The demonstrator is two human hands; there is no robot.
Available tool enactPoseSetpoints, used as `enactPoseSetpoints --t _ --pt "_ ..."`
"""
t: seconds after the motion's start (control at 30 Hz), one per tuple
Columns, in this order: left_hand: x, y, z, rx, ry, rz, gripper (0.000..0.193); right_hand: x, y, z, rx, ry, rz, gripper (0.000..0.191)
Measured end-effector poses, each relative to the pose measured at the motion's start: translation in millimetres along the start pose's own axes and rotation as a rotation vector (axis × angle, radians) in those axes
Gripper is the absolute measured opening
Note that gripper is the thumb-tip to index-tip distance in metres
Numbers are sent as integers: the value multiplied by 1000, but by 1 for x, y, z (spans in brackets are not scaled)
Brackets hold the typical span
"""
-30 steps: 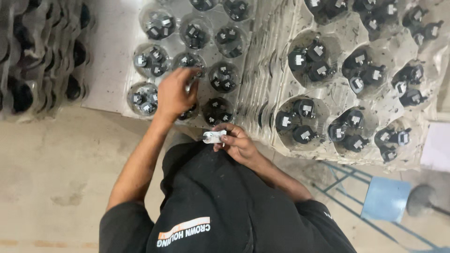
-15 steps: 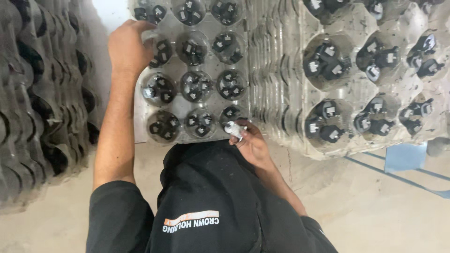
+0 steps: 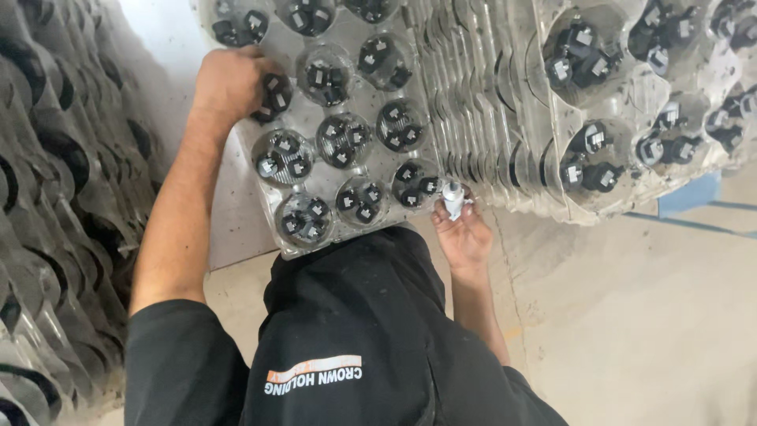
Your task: The person repeatedly picks small black circular components from a plastic tray, applies adhesive from a tube to each component, and places them back into the tray. The person briefly wipes the tube tip with a cloth before resuming the task.
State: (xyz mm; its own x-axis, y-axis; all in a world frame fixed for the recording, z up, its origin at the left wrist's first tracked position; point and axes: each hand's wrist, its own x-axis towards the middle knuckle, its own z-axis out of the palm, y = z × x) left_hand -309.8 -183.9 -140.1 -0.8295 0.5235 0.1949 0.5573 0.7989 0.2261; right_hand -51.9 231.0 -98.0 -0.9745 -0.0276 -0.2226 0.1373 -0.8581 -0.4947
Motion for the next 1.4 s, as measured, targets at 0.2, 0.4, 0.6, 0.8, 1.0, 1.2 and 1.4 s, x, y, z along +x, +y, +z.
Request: enactPoseSetpoints --t 0.2,0.4,0.6,0.8,1.0,1.2,1.4 --pt "4 9 1 -25 -32 95 33 -14 -13 -3 -2 -7 -83 34" --pt "-10 16 -30 -189 102 -88 31 -20 -13 1 -41 11 -142 44" --pt "-54 94 -54 -1148 541 -423 35 -23 5 28 -212 81 -207 48" --pt "-92 193 -107 -1722 430 -607 58 -19 27 87 -660 16 -463 48" --pt "-105 212 -146 -1619 468 -443 40 -18 26 138 -1133 -141 -718 46" --pt "-122 221 -153 -1643 519 -513 36 -19 32 163 -1262 -216 -798 43" --pt "-127 222 -157 -1572 524 -478 35 -21 34 170 -1326 -239 -810 39"
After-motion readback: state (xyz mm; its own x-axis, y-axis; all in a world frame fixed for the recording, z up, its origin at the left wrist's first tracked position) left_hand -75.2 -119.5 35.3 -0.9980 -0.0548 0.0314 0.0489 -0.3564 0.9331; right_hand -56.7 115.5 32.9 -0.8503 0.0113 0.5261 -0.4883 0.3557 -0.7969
